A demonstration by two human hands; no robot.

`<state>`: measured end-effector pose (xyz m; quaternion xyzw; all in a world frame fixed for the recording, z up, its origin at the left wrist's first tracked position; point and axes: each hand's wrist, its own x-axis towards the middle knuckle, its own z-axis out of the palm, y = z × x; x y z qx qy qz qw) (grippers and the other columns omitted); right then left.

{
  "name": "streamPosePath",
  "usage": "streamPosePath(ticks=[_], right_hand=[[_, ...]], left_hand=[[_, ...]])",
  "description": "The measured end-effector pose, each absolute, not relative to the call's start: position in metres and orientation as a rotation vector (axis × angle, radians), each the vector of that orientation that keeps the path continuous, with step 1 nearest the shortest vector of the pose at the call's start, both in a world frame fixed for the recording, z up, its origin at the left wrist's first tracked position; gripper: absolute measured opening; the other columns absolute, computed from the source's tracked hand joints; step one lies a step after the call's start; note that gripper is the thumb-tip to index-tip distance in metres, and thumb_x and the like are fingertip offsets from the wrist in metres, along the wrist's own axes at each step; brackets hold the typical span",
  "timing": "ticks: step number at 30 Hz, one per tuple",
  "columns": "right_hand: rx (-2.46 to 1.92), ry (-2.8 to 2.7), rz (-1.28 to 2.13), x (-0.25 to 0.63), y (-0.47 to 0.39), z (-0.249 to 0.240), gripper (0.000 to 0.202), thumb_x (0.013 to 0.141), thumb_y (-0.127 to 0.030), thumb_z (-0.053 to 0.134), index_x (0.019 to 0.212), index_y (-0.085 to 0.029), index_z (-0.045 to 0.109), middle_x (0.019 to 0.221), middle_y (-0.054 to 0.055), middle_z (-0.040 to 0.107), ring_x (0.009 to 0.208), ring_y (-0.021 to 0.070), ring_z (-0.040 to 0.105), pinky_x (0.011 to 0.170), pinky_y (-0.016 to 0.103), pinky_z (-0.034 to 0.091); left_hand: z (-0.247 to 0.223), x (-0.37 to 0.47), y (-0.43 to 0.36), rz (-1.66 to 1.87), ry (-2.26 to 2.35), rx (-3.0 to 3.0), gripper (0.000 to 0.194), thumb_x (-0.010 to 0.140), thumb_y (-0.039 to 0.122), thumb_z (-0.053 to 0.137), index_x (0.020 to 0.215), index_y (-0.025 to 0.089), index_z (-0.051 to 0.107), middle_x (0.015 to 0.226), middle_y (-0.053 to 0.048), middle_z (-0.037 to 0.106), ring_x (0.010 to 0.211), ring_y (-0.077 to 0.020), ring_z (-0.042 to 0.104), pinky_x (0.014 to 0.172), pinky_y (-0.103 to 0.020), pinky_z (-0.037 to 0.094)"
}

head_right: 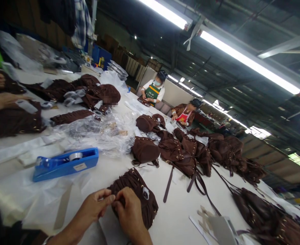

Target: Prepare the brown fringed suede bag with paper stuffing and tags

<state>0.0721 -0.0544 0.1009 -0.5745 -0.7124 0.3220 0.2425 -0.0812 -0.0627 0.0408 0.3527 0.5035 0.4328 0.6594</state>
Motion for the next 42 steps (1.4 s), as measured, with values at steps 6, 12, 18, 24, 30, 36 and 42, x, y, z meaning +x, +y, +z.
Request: streamPosePath(ticks=[6, 12, 18, 24, 30, 36, 42], right_hand=[[-1.618, -1.897, 0.963, 0.071, -0.049, 0.105, 0.006, 0.078, -0.021, 0.065, 0.081, -0.023, 0.061, 0.075, -0.004, 0.061, 0.072, 0.0159, 0.056, 0.067, 0.028, 0.039], [-1.716, -1.768, 0.86, 0.068, -0.042, 0.1, 0.008, 0.085, -0.027, 0.059, 0.083, -0.023, 0.066, 0.076, -0.002, 0.066, 0.074, 0.018, 0.059, 0.07, 0.029, 0.04], [-1.612, -1.701, 0.944, 0.063, -0.046, 0.099, 0.01, 0.087, -0.03, 0.059, 0.085, -0.022, 0.065, 0.078, -0.002, 0.066, 0.076, 0.0169, 0.059, 0.07, 0.027, 0.042], [-1.593, -1.719, 0.99, 0.066, -0.048, 0.106, 0.008, 0.084, -0.03, 0.063, 0.084, -0.022, 0.065, 0.076, -0.003, 0.063, 0.073, 0.0154, 0.056, 0.068, 0.026, 0.041], [-1.666, -1.57, 1.001, 0.072, -0.043, 0.093, 0.02, 0.088, -0.041, 0.057, 0.084, -0.021, 0.062, 0.072, -0.003, 0.057, 0.069, 0.0149, 0.05, 0.066, 0.027, 0.039], [-1.58, -1.559, 1.097, 0.073, -0.041, 0.09, 0.018, 0.087, -0.037, 0.058, 0.088, -0.021, 0.066, 0.077, -0.001, 0.061, 0.074, 0.0158, 0.053, 0.068, 0.027, 0.041], [-1.634, -1.643, 1.007, 0.068, -0.041, 0.1, 0.02, 0.089, -0.036, 0.055, 0.082, -0.021, 0.067, 0.074, -0.001, 0.063, 0.074, 0.0162, 0.056, 0.07, 0.027, 0.041]], left_hand=[[0.04, -0.081, -0.053, 1.078, 1.16, 0.752, 0.04, 0.065, 0.056, 0.07, 0.069, 0.018, 0.06, 0.043, 0.005, 0.049, 0.039, -0.0087, 0.038, 0.042, -0.021, 0.024], [0.036, -0.088, -0.064, 1.168, 1.048, 0.62, 0.04, 0.068, 0.054, 0.071, 0.082, 0.017, 0.065, 0.06, 0.0, 0.063, 0.046, -0.0105, 0.05, 0.043, -0.021, 0.033], [0.042, -0.088, -0.065, 1.14, 0.938, 0.512, 0.041, 0.069, 0.047, 0.072, 0.092, 0.016, 0.061, 0.062, 0.001, 0.062, 0.055, -0.0131, 0.057, 0.05, -0.022, 0.042], [0.042, -0.08, -0.052, 1.169, 0.977, 0.569, 0.043, 0.063, 0.044, 0.077, 0.09, 0.015, 0.059, 0.058, 0.003, 0.061, 0.051, -0.011, 0.053, 0.047, -0.02, 0.038], [0.039, -0.082, -0.052, 1.144, 1.037, 0.486, 0.045, 0.059, 0.042, 0.077, 0.093, 0.016, 0.061, 0.056, 0.004, 0.059, 0.048, -0.0103, 0.051, 0.045, -0.019, 0.035], [0.051, -0.083, -0.054, 1.031, 0.778, 0.398, 0.052, 0.065, 0.036, 0.083, 0.109, 0.015, 0.063, 0.076, 0.001, 0.063, 0.06, -0.0087, 0.055, 0.054, -0.019, 0.043], [0.051, -0.079, -0.046, 1.031, 0.805, 0.554, 0.055, 0.065, 0.032, 0.081, 0.114, 0.015, 0.063, 0.075, 0.001, 0.064, 0.056, -0.0082, 0.053, 0.051, -0.019, 0.042]])
